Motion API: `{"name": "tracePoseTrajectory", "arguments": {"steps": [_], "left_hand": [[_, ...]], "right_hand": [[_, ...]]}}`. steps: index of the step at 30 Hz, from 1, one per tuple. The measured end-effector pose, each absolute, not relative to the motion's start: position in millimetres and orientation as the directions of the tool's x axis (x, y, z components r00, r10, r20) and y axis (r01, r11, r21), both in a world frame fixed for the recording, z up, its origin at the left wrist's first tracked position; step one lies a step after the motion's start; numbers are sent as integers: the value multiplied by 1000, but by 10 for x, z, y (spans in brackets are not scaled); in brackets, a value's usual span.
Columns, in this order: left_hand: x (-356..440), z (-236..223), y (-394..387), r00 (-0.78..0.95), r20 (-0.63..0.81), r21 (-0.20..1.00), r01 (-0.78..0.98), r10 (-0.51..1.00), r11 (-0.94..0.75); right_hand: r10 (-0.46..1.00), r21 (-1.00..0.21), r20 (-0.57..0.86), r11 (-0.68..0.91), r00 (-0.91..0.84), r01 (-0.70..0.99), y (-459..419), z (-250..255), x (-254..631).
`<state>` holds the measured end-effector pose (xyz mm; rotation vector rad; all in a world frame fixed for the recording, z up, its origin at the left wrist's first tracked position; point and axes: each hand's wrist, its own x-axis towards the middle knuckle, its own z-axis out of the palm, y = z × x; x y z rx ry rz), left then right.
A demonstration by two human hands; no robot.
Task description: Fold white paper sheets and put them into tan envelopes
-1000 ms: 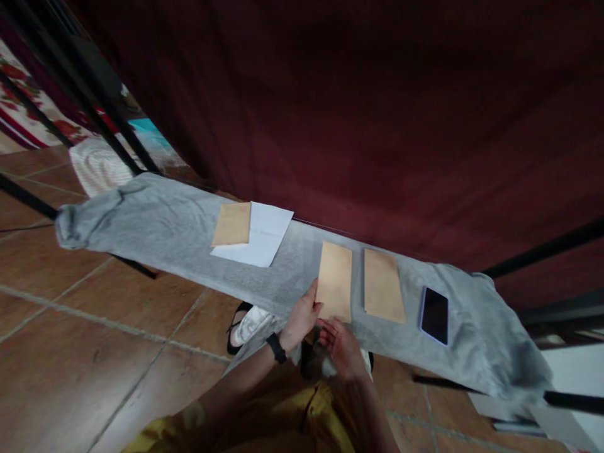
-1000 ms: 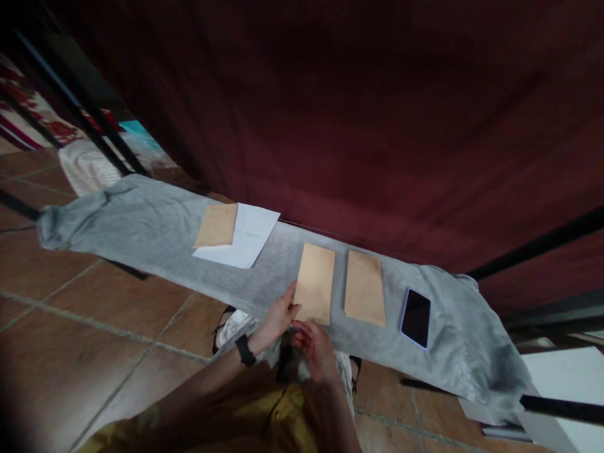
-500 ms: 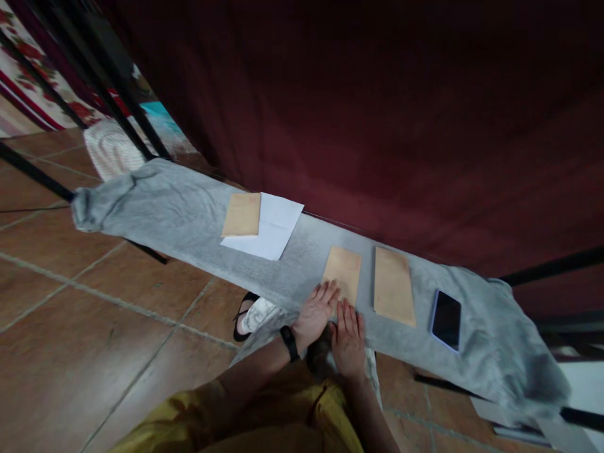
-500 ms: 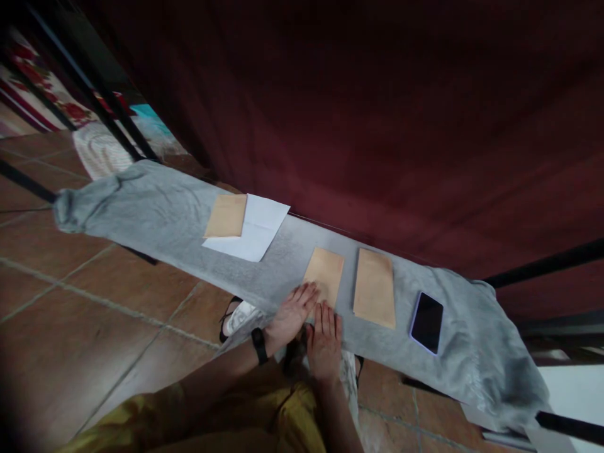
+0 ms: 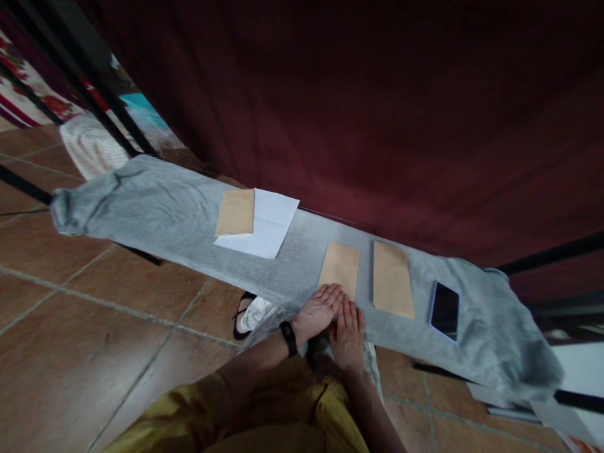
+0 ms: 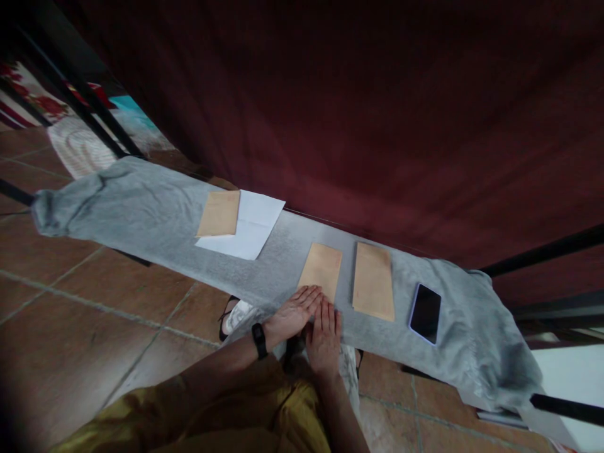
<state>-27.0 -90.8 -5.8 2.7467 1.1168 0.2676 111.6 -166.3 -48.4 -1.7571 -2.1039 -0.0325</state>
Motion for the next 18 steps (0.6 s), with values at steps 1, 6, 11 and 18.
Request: {"name": "tracePoseTrajectory", "arguments": {"steps": [1, 6, 11, 18], "left_hand": [[-270, -62, -897, 707, 104, 225, 668, 700, -709], [-287, -32, -755, 728, 104, 329, 618, 678, -714], [-225, -23, -488, 692, 101, 412, 625, 715, -663], [-59, -118, -11, 671, 128, 295, 677, 730, -674]], "right_hand": [[940, -234, 316, 209, -129, 949, -1662, -481, 1113], [933, -232, 337, 214, -128, 949, -1652, -477, 1100], [921, -234, 374, 211, -112, 949, -1632, -530, 1082], [897, -217, 433, 204, -93, 955, -1623, -465, 1057]]}}
